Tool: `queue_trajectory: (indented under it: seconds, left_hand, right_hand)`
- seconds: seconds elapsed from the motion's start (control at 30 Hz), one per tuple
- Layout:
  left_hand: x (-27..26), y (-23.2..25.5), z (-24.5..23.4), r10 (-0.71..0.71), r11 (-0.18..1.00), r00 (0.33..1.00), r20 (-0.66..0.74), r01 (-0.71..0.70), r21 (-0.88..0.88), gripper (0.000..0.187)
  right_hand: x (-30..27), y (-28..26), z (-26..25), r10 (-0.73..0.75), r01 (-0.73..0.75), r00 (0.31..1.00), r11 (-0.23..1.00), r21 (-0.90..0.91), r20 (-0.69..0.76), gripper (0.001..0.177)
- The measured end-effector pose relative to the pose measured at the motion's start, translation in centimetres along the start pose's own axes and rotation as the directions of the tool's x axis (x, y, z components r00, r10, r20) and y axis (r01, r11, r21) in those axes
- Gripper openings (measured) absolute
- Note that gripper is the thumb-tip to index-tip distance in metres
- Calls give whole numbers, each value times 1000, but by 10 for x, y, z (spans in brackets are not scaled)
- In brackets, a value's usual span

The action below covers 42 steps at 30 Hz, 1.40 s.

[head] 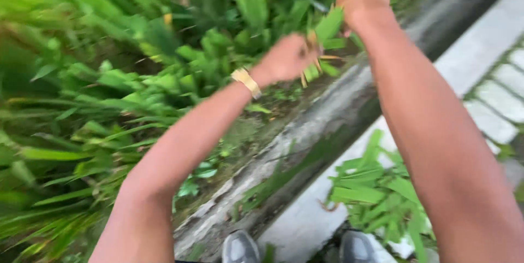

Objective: Harvesting long green leaves from a garden bed using scissors.

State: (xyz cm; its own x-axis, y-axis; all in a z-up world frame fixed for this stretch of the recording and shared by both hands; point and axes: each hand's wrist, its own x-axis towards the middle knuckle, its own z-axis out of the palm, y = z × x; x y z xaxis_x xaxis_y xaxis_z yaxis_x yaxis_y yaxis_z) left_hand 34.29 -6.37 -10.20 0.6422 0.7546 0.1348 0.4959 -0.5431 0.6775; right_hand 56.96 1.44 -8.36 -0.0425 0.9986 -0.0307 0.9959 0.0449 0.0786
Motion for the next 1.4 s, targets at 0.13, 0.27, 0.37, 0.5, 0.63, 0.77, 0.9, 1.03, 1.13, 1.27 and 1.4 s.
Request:
queue_trajectory:
  seconds: [0.13, 0.27, 0.37, 0.5, 0.63, 0.77, 0.9, 1.03, 1.13, 1.27, 1.4]
  left_hand:
    - [40, 42, 150, -40, 977, 983, 179, 75, -199, 42]
    - [64, 105, 262, 33, 994, 901, 433, 17, -111, 52]
    - [71, 150, 326, 117, 977, 849, 516, -5, -213, 50]
    - [107, 130, 430, 578, 477, 765, 284, -34, -878, 82]
    - [114, 90, 366, -107, 982, 785, 610, -14, 189, 99]
    - [111, 38, 293, -299, 908, 774, 558, 50, 417, 95]
    - [94, 27, 196, -473, 740, 746, 469, 47, 671, 72]
    - [102, 51, 109, -636, 614, 697, 332, 196, 765, 63]
    - [104, 40, 73, -643, 575, 738, 204, 289, 766, 60]
    - [88, 50, 42, -561, 628, 815, 147, 304, 716, 61]
    - [96, 0, 46, -437, 788, 891, 118, 317, 528, 68]
  right_hand:
    - [-76, 66, -34, 214, -206, 976, 965, -162, 34, 33]
    - [-141, 109, -73, 410, -407, 895, 912, -54, 177, 67]
    - [-154, 132, -65, 385, -370, 918, 919, -140, 101, 76]
    - [-157, 152, -50, 352, -347, 932, 936, -65, 92, 75]
    - [-149, 158, -20, 329, -333, 943, 939, 83, 55, 70]
    - [-146, 144, 3, 380, -364, 925, 891, 271, -7, 67]
    - [-138, 122, 29, 397, -393, 915, 838, 378, 71, 68]
    - [-123, 92, 36, 391, -364, 919, 809, 462, 39, 70]
    - [-117, 65, 36, 420, -381, 906, 757, 530, 51, 74]
    - [-113, 39, 25, 393, -295, 919, 748, 594, -38, 67]
    - [-102, 42, 24, 312, -237, 949, 792, 562, -39, 72]
